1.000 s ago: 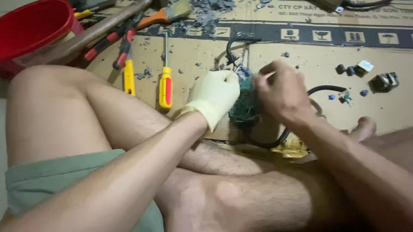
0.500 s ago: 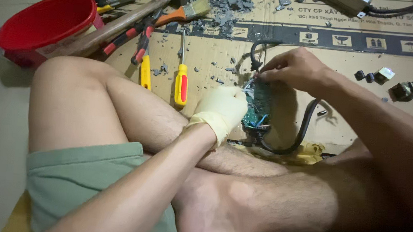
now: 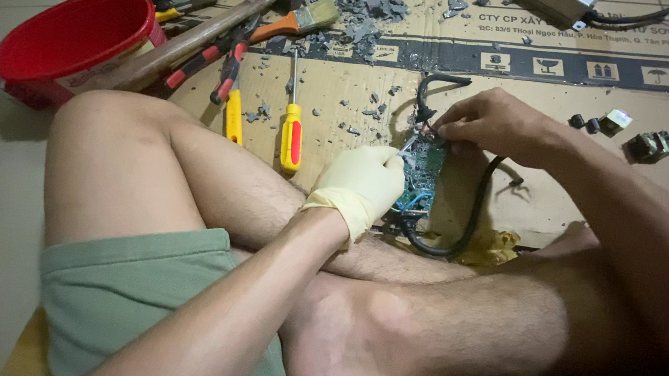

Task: The person sits on the floor and uses pliers to remove components from a green circuit board. They also use a screwdriver to scrape residue off the board and handle various small electronic parts scattered on the cardboard surface.

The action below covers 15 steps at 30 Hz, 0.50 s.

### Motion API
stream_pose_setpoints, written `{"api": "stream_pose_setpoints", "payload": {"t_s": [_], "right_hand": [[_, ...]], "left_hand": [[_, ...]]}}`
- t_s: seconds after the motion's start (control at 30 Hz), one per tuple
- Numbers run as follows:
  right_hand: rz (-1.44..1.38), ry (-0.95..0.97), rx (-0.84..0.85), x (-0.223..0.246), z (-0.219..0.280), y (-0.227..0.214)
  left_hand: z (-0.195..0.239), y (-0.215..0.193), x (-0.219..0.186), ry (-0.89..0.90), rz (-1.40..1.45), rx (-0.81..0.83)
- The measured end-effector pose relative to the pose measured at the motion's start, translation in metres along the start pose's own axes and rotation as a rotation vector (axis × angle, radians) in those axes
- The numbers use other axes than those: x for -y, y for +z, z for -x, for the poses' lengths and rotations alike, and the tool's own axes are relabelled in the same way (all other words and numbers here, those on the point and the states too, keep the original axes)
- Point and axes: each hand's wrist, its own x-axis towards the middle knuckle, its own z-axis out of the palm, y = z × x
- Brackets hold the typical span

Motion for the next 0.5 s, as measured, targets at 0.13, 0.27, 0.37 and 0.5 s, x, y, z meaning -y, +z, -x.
{"api": "stream_pose_setpoints", "payload": {"t_s": [0.13, 0.27, 0.37, 0.5], "right_hand": [[0.219, -0.086, -0.096, -0.011, -0.009, 0.008], [0.249, -0.083, -0.169, -0.019, -0.014, 0.016], [0.190, -0.082, -0.179, -0.029, -0.026, 0.016], [0.077, 0.032, -0.112, 0.017, 0.021, 0.012]], "left_hand": [[-0.003, 0.003, 0.002, -0.001, 0.000, 0.001], [-0.010, 0.011, 0.005, 0.014, -0.021, 0.017], [0.000, 0.002, -0.004, -0.007, -0.056, 0.040], [0.005, -0.002, -0.009, -0.044, -0.091, 0.059]]}}
